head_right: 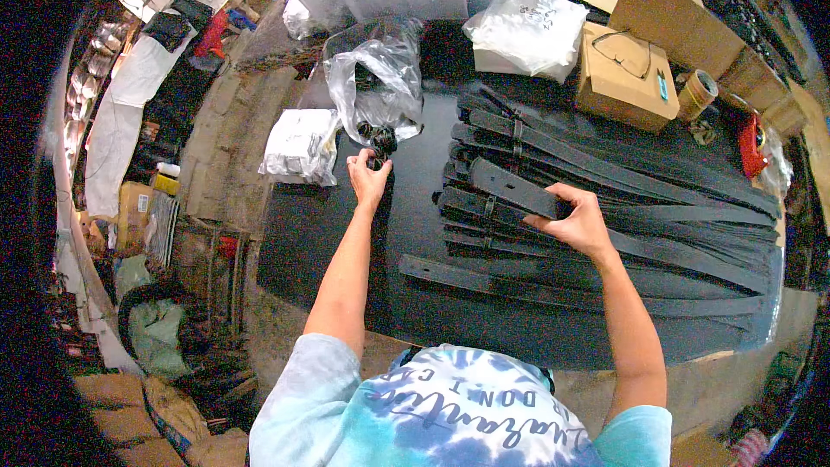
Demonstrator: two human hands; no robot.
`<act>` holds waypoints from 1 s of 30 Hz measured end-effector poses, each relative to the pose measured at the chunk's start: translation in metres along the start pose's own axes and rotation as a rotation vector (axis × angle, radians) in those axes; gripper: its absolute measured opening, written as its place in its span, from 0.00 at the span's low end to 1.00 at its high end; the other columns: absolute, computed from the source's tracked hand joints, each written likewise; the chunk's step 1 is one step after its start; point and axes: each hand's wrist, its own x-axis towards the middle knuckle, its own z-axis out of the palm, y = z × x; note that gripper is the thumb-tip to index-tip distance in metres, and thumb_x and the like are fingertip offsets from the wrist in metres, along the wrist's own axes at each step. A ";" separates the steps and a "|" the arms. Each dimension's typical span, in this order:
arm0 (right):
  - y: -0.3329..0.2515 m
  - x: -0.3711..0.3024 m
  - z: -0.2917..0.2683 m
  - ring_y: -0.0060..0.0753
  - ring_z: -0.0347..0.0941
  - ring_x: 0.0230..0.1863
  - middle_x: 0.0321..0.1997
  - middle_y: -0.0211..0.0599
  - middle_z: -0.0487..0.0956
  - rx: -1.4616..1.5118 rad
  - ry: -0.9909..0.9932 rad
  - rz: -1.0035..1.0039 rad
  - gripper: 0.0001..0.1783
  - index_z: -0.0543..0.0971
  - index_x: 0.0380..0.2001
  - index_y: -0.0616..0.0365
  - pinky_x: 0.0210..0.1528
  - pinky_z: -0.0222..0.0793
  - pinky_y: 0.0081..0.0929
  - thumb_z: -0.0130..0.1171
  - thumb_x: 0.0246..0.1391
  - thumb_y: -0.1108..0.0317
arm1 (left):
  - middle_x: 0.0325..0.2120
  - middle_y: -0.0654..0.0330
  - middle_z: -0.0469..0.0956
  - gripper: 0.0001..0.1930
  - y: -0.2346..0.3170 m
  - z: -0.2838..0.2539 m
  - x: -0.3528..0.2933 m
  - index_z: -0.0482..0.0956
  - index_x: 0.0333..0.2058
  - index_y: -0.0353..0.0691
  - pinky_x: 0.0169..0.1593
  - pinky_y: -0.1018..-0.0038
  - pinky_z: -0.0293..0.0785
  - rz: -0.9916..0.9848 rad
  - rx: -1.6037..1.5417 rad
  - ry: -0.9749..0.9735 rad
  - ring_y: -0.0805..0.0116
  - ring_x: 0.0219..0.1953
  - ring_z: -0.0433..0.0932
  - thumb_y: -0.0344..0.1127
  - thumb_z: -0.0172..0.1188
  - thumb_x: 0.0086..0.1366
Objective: The person organizes straps on a table, attaches plastic loops onto the straps by hand, and straightens the straps into a stack.
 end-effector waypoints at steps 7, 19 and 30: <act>0.006 0.000 0.000 0.20 0.73 0.34 0.30 0.33 0.81 -0.006 -0.008 -0.028 0.20 0.79 0.31 0.64 0.42 0.68 0.21 0.74 0.33 0.66 | 0.34 0.50 0.68 0.19 -0.007 -0.024 -0.027 0.77 0.39 0.39 0.42 0.60 0.69 0.082 -0.071 -0.230 0.49 0.39 0.71 0.34 0.68 0.47; 0.007 0.001 0.007 0.21 0.74 0.34 0.30 0.34 0.81 -0.028 -0.045 -0.057 0.21 0.80 0.31 0.64 0.41 0.68 0.22 0.75 0.32 0.64 | 0.34 0.51 0.70 0.10 0.001 -0.052 -0.048 0.78 0.33 0.36 0.45 0.62 0.68 0.069 -0.031 -0.315 0.49 0.40 0.71 0.28 0.64 0.50; 0.004 -0.002 0.011 0.20 0.73 0.32 0.28 0.34 0.80 -0.051 -0.055 -0.086 0.21 0.80 0.30 0.63 0.39 0.68 0.23 0.75 0.32 0.63 | 0.33 0.49 0.73 0.06 -0.002 -0.035 -0.045 0.74 0.34 0.35 0.40 0.58 0.70 0.299 0.034 -0.213 0.46 0.37 0.73 0.26 0.54 0.57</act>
